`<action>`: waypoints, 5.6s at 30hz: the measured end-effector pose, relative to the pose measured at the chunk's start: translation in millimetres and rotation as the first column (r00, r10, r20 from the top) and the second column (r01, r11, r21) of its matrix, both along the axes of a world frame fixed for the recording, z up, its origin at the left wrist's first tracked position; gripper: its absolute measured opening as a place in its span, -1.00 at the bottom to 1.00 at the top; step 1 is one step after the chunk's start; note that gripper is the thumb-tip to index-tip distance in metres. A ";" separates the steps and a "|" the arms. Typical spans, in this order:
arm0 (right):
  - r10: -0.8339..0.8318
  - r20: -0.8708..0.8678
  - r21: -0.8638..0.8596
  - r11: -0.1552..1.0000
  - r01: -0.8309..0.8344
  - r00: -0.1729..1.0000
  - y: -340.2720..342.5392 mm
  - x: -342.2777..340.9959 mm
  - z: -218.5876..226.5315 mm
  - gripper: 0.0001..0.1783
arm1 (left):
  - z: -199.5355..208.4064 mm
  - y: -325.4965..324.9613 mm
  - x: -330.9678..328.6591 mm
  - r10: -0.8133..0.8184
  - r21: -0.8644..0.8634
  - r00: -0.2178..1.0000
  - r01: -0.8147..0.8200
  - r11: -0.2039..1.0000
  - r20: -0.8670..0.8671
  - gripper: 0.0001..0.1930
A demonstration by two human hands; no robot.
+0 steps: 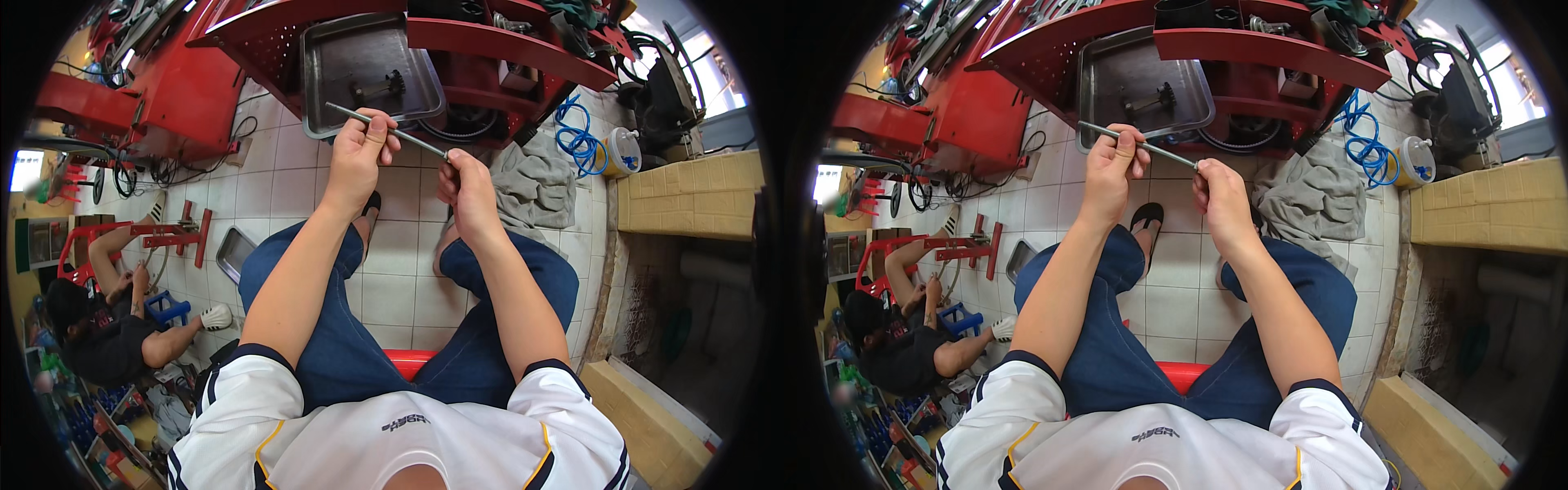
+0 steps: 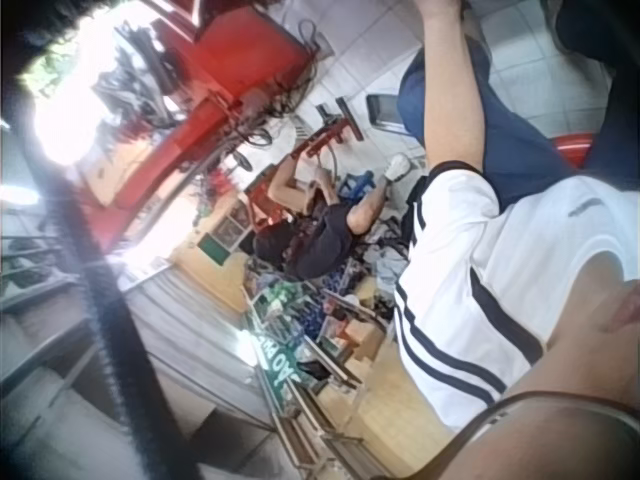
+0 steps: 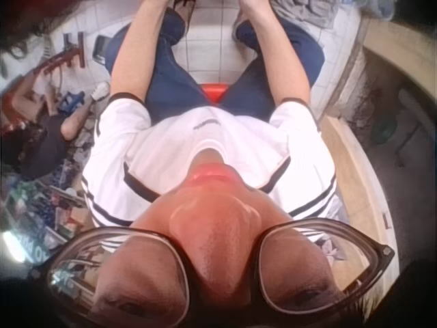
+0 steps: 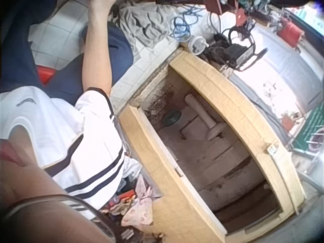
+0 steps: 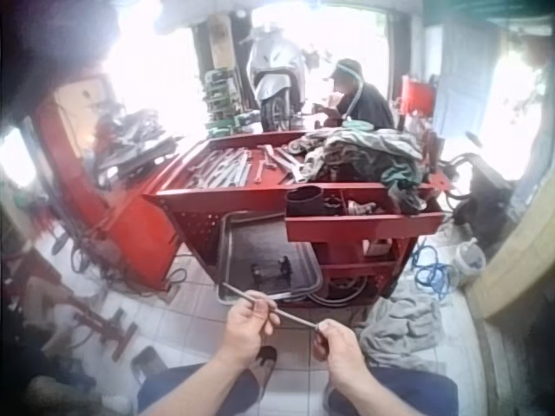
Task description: The person sits on the floor in a workshop and assembles a mechanical component. They insert a long metal rod into a cylindrical housing, attach a small metal piece to the rod, and then fit a larger circular gear-like part onto the assembly. The person manipulates the parts with their hands to align and secure them.
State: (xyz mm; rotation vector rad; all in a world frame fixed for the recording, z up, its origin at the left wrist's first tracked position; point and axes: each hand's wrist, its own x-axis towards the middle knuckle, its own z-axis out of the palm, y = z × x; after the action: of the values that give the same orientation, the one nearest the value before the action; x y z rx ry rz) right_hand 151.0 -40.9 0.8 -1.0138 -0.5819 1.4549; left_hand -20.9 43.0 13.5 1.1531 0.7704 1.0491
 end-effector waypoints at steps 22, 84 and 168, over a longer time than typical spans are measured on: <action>0.074 0.749 0.143 0.952 -0.269 0.658 -14.2 -43.2 1.5 -0.75 | 26.5 9.4 -10.1 0.297 -0.535 0.778 0.058 0.843 0.553 -0.47; 0.387 0.209 -0.128 0.921 -0.367 0.898 -9.2 -46.2 4.8 -0.68 | 14.6 6.8 -4.4 -0.151 -0.258 0.897 0.275 0.926 0.416 -0.58; -0.103 0.113 0.124 0.988 0.089 0.988 4.1 13.2 22.3 -0.71 | -12.4 -58.9 40.9 0.036 0.369 0.911 0.130 0.920 -0.411 -0.76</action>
State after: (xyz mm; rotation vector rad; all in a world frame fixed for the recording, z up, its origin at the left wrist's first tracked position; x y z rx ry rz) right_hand 164.2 -36.7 23.1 -1.0253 -0.6886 1.2661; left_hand 20.0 -15.9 1.1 1.7685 0.8757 0.9517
